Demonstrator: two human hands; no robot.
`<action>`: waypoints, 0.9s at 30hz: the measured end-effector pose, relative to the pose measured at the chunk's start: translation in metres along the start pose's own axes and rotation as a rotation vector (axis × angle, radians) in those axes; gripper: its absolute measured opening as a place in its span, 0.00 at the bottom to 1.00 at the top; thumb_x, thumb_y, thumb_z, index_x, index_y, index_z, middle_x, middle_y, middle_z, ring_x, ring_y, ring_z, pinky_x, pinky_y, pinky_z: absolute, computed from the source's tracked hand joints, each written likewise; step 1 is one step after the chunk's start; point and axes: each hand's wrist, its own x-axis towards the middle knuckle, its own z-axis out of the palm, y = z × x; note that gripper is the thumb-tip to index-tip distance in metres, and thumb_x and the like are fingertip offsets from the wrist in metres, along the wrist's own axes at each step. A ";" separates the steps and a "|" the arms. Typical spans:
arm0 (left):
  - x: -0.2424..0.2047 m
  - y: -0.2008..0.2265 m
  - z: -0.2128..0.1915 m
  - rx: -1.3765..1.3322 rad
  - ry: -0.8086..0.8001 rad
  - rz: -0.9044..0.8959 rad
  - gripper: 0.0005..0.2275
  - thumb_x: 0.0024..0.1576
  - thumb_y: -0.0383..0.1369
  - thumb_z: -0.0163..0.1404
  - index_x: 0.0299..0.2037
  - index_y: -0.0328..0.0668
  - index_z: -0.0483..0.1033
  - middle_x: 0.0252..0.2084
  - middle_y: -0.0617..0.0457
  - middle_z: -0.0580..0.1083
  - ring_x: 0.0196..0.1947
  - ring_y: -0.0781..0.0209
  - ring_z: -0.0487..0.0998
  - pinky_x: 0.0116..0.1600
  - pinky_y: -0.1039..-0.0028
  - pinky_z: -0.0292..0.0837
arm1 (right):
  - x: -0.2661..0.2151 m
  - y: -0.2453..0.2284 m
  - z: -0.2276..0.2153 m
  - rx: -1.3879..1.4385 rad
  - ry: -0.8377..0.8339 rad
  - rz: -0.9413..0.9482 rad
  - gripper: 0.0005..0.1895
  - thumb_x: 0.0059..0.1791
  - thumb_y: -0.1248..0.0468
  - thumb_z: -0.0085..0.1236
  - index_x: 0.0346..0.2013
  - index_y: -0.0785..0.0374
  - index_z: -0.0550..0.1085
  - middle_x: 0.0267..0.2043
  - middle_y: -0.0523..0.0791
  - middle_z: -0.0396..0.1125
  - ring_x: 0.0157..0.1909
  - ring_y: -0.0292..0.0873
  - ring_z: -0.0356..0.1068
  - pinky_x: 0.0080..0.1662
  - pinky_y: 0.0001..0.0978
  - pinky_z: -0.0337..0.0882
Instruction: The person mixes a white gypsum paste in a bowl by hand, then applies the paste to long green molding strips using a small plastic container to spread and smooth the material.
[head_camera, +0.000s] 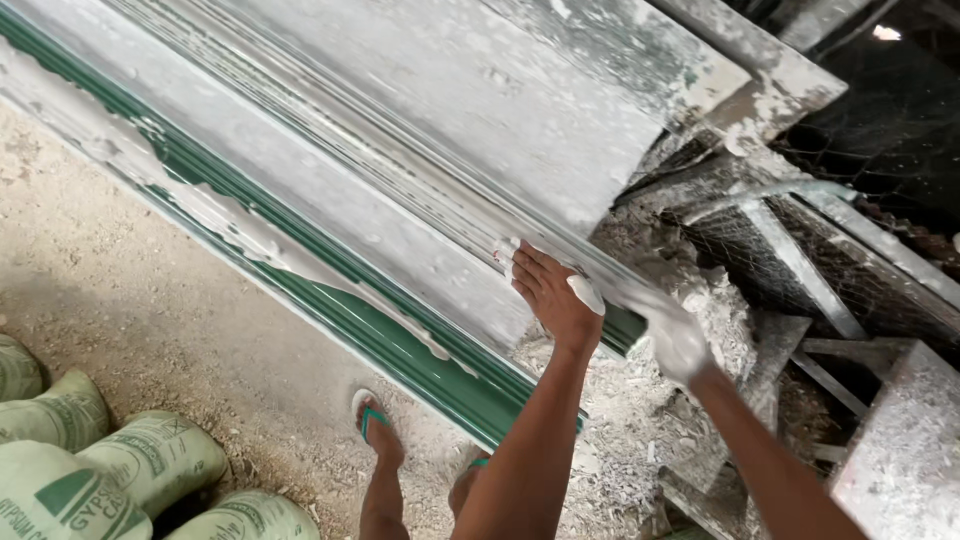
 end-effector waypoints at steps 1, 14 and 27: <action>-0.008 0.003 0.009 0.001 0.009 -0.002 0.35 0.57 0.31 0.46 0.72 0.17 0.44 0.71 0.22 0.52 0.70 0.27 0.54 0.72 0.50 0.47 | -0.026 0.007 -0.016 0.018 0.045 0.122 0.34 0.61 0.51 0.20 0.39 0.55 0.81 0.40 0.41 0.77 0.48 0.40 0.74 0.57 0.27 0.68; -0.207 0.035 0.055 -0.380 -0.420 0.357 0.50 0.44 0.29 0.68 0.71 0.14 0.43 0.75 0.21 0.43 0.76 0.25 0.42 0.76 0.44 0.34 | -0.102 0.021 -0.013 1.664 0.276 0.767 0.02 0.54 0.64 0.57 0.41 0.56 0.73 0.42 0.44 0.74 0.39 0.36 0.74 0.39 0.21 0.74; -0.069 -0.064 -0.092 -0.938 -0.539 0.068 0.13 0.66 0.33 0.44 0.55 0.34 0.72 0.53 0.36 0.74 0.54 0.46 0.77 0.55 0.66 0.78 | 0.118 -0.066 0.065 1.488 0.081 0.636 0.22 0.60 0.53 0.46 0.22 0.52 0.64 0.14 0.39 0.58 0.13 0.34 0.60 0.13 0.23 0.55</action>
